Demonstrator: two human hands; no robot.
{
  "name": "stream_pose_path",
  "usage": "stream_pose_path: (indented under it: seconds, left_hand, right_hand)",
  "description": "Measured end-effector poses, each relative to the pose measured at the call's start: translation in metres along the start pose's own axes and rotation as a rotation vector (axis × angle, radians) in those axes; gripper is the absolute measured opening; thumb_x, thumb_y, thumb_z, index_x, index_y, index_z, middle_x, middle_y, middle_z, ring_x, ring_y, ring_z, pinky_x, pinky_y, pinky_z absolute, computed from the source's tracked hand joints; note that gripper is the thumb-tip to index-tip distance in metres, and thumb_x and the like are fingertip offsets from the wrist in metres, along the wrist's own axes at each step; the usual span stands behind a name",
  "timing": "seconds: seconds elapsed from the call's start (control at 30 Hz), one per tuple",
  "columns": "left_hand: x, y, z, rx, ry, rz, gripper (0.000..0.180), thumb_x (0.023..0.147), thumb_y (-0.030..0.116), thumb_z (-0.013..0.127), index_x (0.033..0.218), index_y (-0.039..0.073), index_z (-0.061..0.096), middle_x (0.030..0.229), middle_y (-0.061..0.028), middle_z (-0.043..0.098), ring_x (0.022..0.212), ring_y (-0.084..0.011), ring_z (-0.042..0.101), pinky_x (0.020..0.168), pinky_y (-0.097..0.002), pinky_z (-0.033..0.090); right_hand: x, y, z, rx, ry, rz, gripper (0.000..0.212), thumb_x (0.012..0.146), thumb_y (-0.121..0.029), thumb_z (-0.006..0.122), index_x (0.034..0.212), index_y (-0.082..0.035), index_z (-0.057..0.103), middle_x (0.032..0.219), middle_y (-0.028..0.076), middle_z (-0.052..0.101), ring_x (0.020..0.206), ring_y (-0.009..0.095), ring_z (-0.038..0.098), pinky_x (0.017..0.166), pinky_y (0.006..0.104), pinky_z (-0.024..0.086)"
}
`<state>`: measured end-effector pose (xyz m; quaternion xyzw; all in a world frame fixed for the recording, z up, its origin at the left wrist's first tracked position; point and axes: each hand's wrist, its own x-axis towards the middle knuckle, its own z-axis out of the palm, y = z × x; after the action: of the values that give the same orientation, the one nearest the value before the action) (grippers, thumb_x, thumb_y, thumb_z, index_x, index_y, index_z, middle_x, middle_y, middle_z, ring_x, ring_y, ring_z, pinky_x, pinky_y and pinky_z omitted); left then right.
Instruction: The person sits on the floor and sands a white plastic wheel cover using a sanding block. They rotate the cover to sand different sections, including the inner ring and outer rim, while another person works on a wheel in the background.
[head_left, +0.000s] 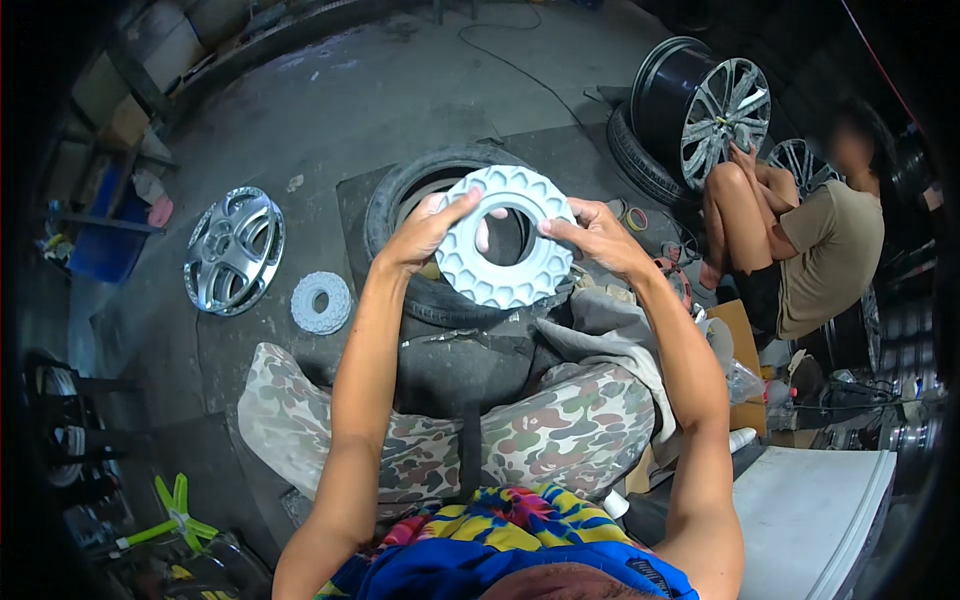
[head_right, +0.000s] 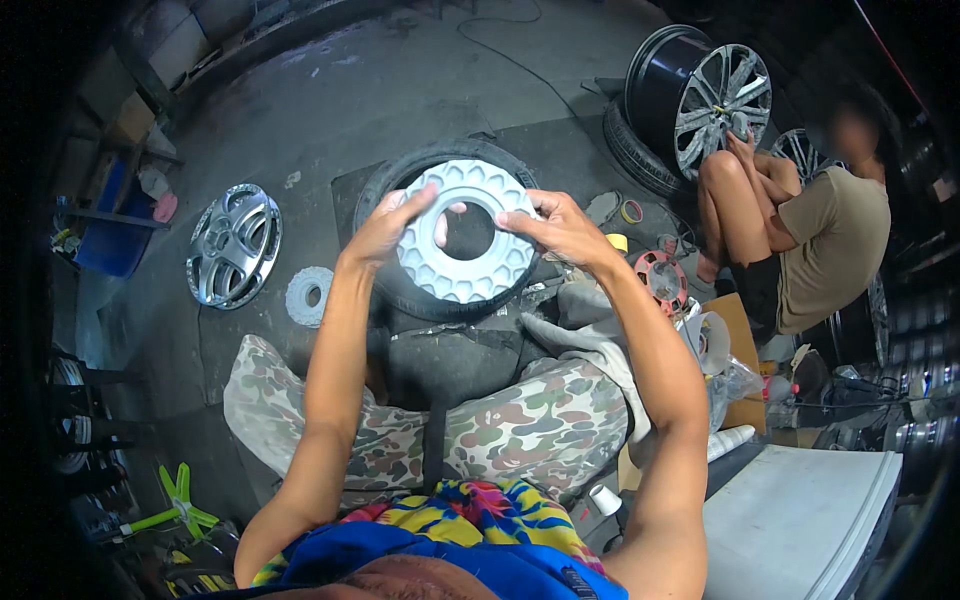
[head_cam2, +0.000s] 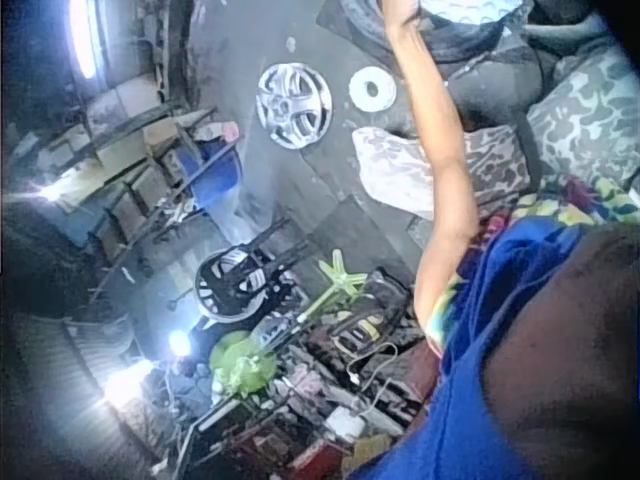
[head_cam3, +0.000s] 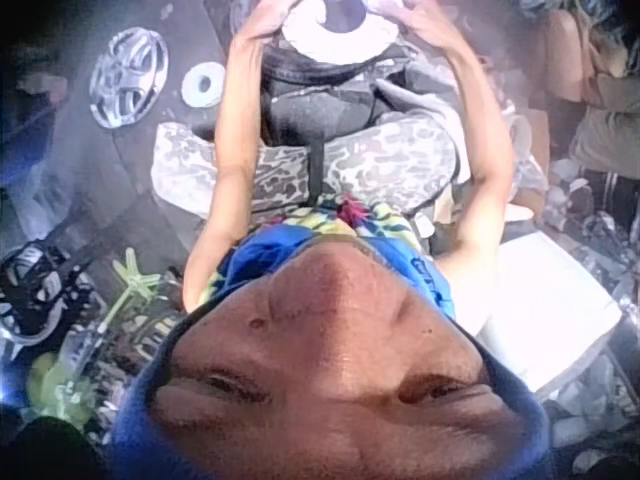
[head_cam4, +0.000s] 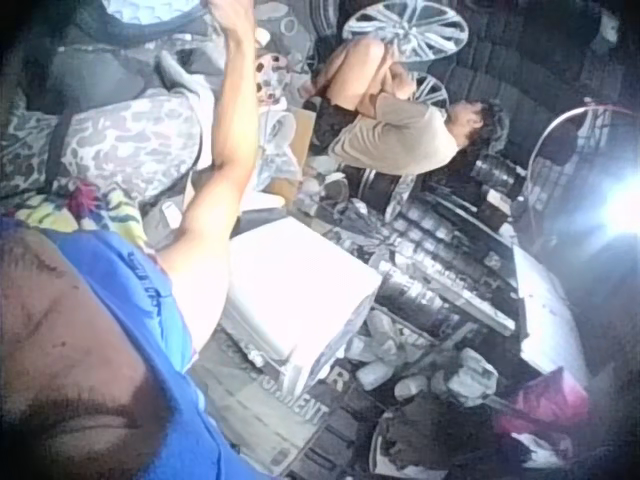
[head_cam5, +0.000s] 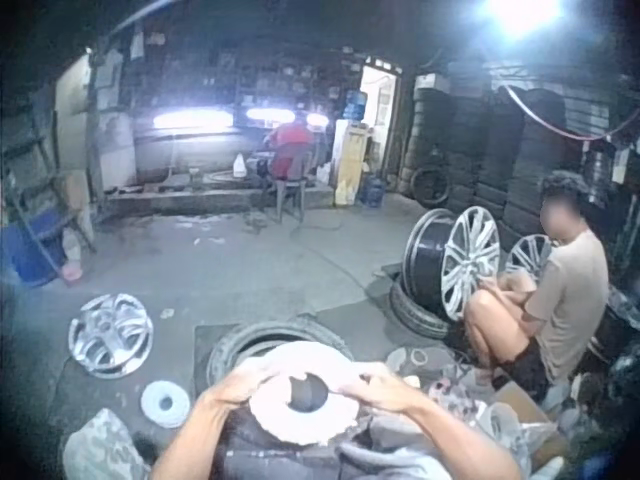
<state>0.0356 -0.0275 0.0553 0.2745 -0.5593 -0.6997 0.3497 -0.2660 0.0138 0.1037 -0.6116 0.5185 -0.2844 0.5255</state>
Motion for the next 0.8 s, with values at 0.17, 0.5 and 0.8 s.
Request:
stream_pose_path:
  seconds: [0.17, 0.5, 0.8]
  left_hand:
    - [0.006, -0.003, 0.0, -0.01, 0.27, 0.042, 0.051, 0.12, 0.044, 0.058, 0.128, -0.002, 0.078, 0.088, -0.0068, 0.079, 0.077, -0.0105, 0.075, 0.07, -0.0256, 0.06]
    - [0.017, -0.021, 0.009, -0.154, 0.333, 0.104, 0.046, 0.117, 0.041, 0.064, 0.128, -0.003, 0.074, 0.097, -0.0124, 0.081, 0.089, -0.0164, 0.079, 0.081, -0.0303, 0.062]
    - [0.028, -0.025, 0.062, 0.054, 0.386, 0.265, 0.046, 0.125, 0.036, 0.048, 0.131, -0.003, 0.071, 0.091, -0.0081, 0.078, 0.078, -0.0109, 0.074, 0.077, -0.0275, 0.061]
  right_hand:
    - [0.031, 0.051, -0.031, -0.265, 0.546, -0.157, 0.045, 0.092, -0.031, 0.093, 0.114, 0.0, 0.07, 0.112, 0.011, 0.066, 0.101, 0.018, 0.062, 0.09, 0.0371, 0.055]
    - [0.013, 0.021, -0.023, -0.095, 0.403, -0.269, 0.041, 0.098, -0.014, 0.083, 0.136, -0.003, 0.075, 0.108, 0.003, 0.077, 0.089, 0.008, 0.064, 0.078, 0.0263, 0.052]
    - [0.013, -0.001, -0.01, -0.665, 0.626, -0.856, 0.019, 0.104, -0.007, 0.075, 0.12, 0.001, 0.08, 0.11, 0.018, 0.076, 0.11, 0.039, 0.068, 0.096, 0.0475, 0.055]
